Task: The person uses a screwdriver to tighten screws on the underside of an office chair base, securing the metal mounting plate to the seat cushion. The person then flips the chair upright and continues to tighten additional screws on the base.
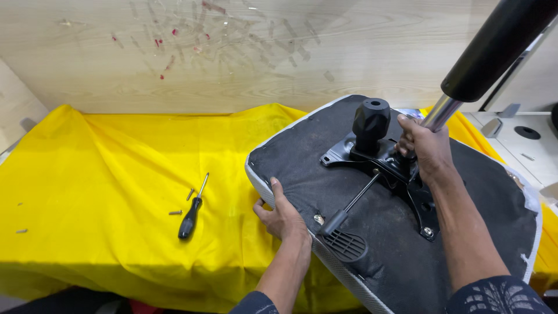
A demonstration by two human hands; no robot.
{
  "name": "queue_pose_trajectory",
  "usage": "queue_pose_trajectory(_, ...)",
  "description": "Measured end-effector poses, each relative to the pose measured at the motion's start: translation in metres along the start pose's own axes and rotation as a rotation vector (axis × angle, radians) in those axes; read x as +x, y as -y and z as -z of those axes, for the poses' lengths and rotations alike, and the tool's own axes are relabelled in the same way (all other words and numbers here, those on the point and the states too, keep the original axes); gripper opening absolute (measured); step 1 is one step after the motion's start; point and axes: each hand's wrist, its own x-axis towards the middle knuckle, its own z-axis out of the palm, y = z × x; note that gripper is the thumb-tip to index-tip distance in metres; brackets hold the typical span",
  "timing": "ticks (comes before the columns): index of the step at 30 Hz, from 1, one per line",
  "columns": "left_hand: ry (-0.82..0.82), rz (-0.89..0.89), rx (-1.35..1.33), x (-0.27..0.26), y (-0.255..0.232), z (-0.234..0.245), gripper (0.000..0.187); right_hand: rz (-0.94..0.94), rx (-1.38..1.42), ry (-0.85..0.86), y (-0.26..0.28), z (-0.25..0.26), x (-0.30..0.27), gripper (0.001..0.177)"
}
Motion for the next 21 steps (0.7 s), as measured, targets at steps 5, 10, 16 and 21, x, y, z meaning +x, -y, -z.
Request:
queue_pose_trajectory(5,-0.101,0.063,-0.126,-0.035,0.025,-0.007,0.084,0.009,-0.024,0.207,-0.011,0.014,0.022,0.045)
queue_pose_trajectory(10,-0.212,0.038,-0.137,-0.049,0.046,-0.020,0.085,0.033,-0.007,0.341,-0.024,0.015,0.048,0.048)
queue_pose_trajectory(16,-0.347,0.042,-0.252,-0.060,0.074,-0.037,0.087,-0.008,0.054,0.482,-0.038,0.010,0.072,0.047)
queue_pose_trajectory(21,-0.424,0.134,-0.256,-0.061,0.098,-0.050,0.087,0.002,0.015,0.588,-0.049,0.007,0.084,0.047)
